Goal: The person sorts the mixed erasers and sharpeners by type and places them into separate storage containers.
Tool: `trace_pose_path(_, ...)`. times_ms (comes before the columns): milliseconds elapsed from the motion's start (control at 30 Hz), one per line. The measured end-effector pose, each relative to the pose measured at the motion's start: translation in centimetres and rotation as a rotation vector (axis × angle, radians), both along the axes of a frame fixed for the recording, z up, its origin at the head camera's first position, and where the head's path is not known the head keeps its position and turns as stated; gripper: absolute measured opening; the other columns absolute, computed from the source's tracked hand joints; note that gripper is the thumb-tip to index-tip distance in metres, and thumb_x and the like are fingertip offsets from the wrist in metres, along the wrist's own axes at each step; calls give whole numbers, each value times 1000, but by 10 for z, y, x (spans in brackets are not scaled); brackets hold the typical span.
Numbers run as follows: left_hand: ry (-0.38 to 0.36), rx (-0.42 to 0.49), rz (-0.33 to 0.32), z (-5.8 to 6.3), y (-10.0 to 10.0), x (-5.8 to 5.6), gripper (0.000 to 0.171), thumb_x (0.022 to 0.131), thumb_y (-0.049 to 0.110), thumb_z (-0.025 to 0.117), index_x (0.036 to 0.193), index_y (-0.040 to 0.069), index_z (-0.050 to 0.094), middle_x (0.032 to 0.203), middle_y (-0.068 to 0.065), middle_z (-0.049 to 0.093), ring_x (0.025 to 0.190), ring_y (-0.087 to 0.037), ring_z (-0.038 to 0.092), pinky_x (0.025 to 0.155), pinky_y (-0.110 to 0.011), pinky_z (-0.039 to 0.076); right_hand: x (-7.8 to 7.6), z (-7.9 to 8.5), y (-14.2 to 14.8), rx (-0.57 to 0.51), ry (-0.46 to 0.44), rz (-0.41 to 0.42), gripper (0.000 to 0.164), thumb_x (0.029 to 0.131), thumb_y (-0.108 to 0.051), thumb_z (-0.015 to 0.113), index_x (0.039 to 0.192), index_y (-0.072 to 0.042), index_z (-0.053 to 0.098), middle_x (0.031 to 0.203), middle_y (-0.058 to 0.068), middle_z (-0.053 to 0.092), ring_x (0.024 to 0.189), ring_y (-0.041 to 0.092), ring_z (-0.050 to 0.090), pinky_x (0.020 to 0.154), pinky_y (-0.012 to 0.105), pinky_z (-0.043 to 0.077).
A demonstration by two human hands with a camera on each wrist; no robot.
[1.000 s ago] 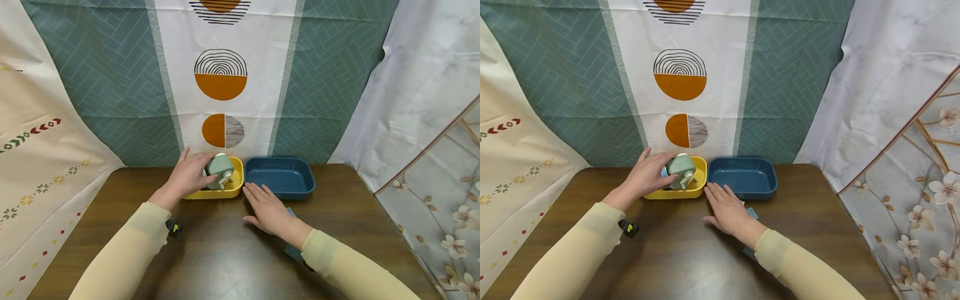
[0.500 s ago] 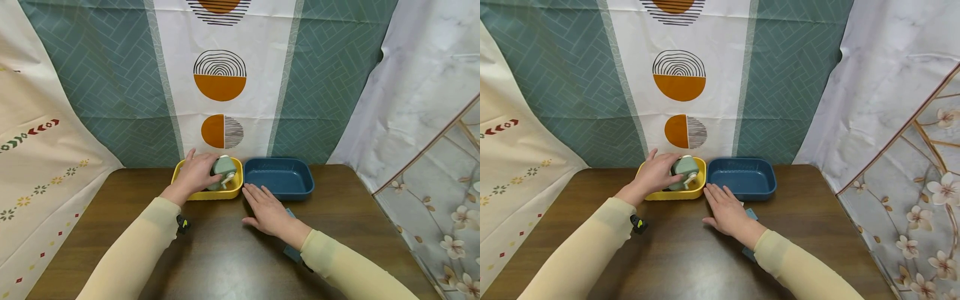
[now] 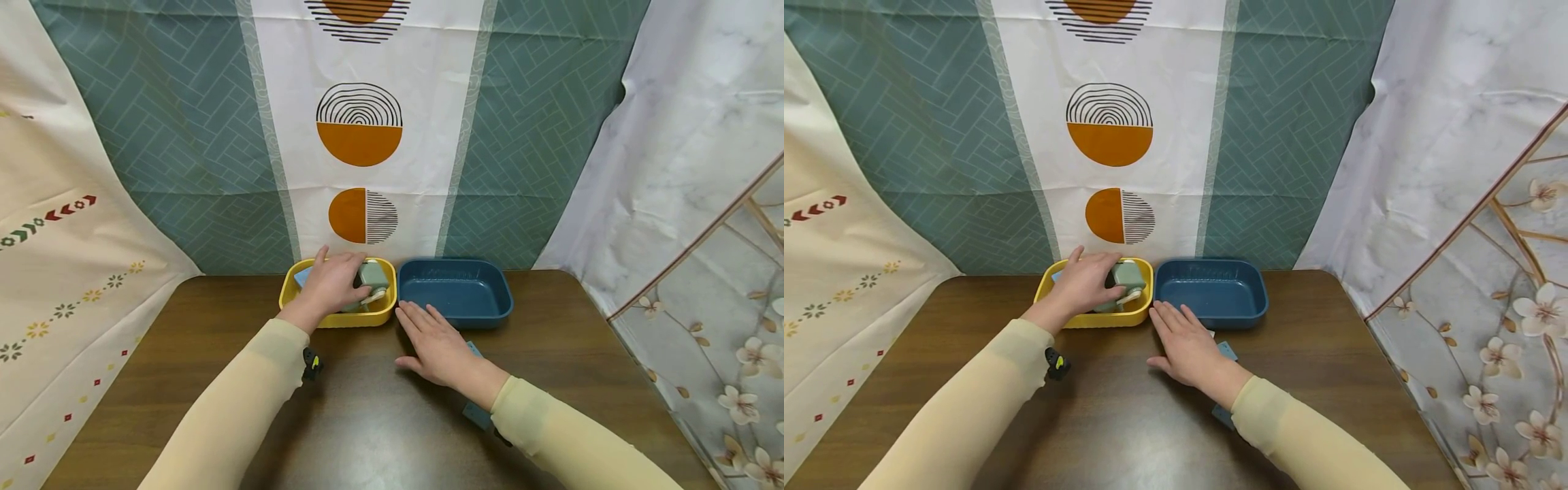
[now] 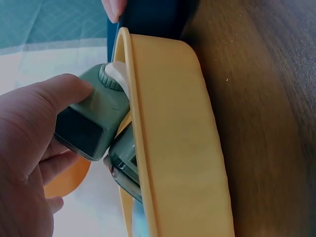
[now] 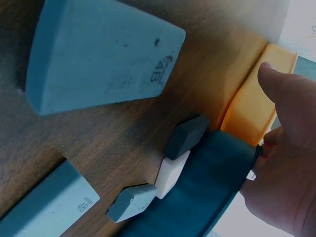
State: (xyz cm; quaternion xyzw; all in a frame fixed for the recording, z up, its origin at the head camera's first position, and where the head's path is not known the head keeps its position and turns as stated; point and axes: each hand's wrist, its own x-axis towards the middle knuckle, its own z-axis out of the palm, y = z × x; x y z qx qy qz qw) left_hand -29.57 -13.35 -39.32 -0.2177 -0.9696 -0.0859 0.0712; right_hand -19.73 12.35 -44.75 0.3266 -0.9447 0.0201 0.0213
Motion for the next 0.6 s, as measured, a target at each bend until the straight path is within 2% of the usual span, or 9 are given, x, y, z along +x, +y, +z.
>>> trace_pose_path(267, -36, -20, 5, -7, 7, -4, 77, 100, 43, 83, 162, 7, 54, 157, -13, 63, 147, -33, 56, 132, -69, 13, -1, -1, 0, -11, 10, 7, 97, 105, -58, 71, 174, -3, 30, 180, 15, 28, 167, 30, 26, 135, 52, 19)
trace_pose_path(400, -44, -57, 4, -10, 11, -2, 78, 102, 45, 81, 165, 8, 52, 160, -12, 60, 149, -32, 55, 132, -69, 14, -2, -1, 0, -11, 14, 9, 97, 105, -58, 72, 173, -2, 31, 180, 15, 28, 167, 30, 27, 135, 52, 19)
trace_pose_path(600, -56, -64, 10, -13, 11, 1, 74, 105, 44, 78, 165, 10, 52, 163, -12, 57, 154, -32, 49, 133, -67, 12, -2, 0, 1, -8, 8, 9, 98, 105, -59, 72, 174, -3, 30, 180, 15, 28, 167, 29, 26, 135, 52, 19)
